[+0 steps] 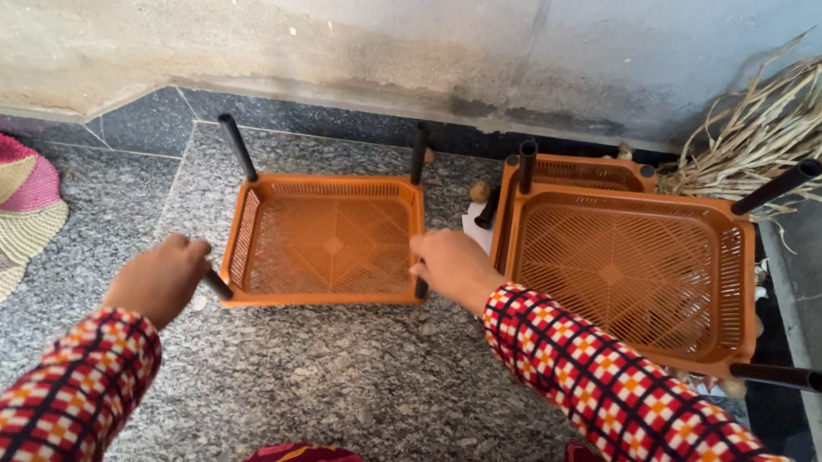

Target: The person assembles a three-tier orange plastic storage rack by inserting black support poles into the trays. They place printed papers into each tray and then transfer small round produce items from the floor onto the top tray.

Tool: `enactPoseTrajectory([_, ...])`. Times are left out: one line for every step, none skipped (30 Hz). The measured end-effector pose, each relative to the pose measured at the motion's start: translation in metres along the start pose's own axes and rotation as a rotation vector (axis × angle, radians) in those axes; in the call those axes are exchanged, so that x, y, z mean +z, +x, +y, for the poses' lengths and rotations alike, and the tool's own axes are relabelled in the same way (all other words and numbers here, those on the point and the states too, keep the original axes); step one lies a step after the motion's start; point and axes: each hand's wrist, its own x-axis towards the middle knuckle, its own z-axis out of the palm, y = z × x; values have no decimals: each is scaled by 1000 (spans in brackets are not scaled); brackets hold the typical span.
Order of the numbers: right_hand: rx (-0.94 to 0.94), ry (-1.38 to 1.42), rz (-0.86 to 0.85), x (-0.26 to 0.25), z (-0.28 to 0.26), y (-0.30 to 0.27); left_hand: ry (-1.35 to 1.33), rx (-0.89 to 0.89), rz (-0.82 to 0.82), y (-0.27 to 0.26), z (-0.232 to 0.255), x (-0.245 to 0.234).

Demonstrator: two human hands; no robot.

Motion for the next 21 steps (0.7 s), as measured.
enactPoseTrajectory([-3,7,-16,3,-1,-1,16,-2,-26,-3,1,4])
enactPoseTrajectory([-5,15,-32,6,-2,-2,32,-5,-52,-4,1,7])
enactPoseTrajectory([-8,24,-52,9,-2,-3,54,-28,-67,-4,1,10])
enactPoseTrajectory([-39,52,-72,10,-1,-3,77,-51,-82,-3,1,13])
enactPoseTrajectory([-71,79,-94,11,0,-5,97,-75,-98,-3,2,17])
enactPoseTrajectory([-102,106,-116,11,1,-7,90,-81,-111,-3,1,20])
enactPoseTrajectory([-92,117,-143,10,3,-8,83,-88,-123,-2,2,23])
enactPoseTrajectory([-81,127,-171,7,6,-9,76,-94,-135,-3,2,26])
enactPoseTrajectory([-70,139,-196,2,9,-10,81,-101,-136,-2,3,28])
enactPoseTrajectory([-82,133,-148,-3,14,-13,86,-109,-137,-1,6,31])
enactPoseTrajectory([-94,127,-100,-10,20,-17,90,-116,-138,-1,8,33])
enactPoseTrajectory([-107,120,-52,-17,27,-21,87,-114,-136,-2,9,34])
enactPoseTrajectory([-59,54,-41,-26,37,-24,83,-112,-135,-2,11,36])
enactPoseTrajectory([-12,-13,-31,-35,47,-28,79,-109,-133,-3,13,37])
enactPoseTrajectory([7,-58,21,-42,59,-36,104,-110,-130,-3,15,37])
enactPoseTrajectory([25,-103,72,-48,70,-46,129,-110,-126,-4,18,37])
enactPoseTrajectory([76,-162,28,-52,80,-54,155,-110,-122,-4,20,36])
enactPoseTrajectory([126,-221,-15,-55,90,-62,183,-84,-101,-4,22,35])
enactPoseTrajectory([176,-280,-60,-56,100,-72,211,-58,-82,-5,25,34])
enactPoseTrajectory([179,-277,-109,-56,109,-85,238,-32,-63,-6,28,32])
enactPoseTrajectory([180,-272,-157,-53,117,-95,280,-16,-63,-7,32,30])
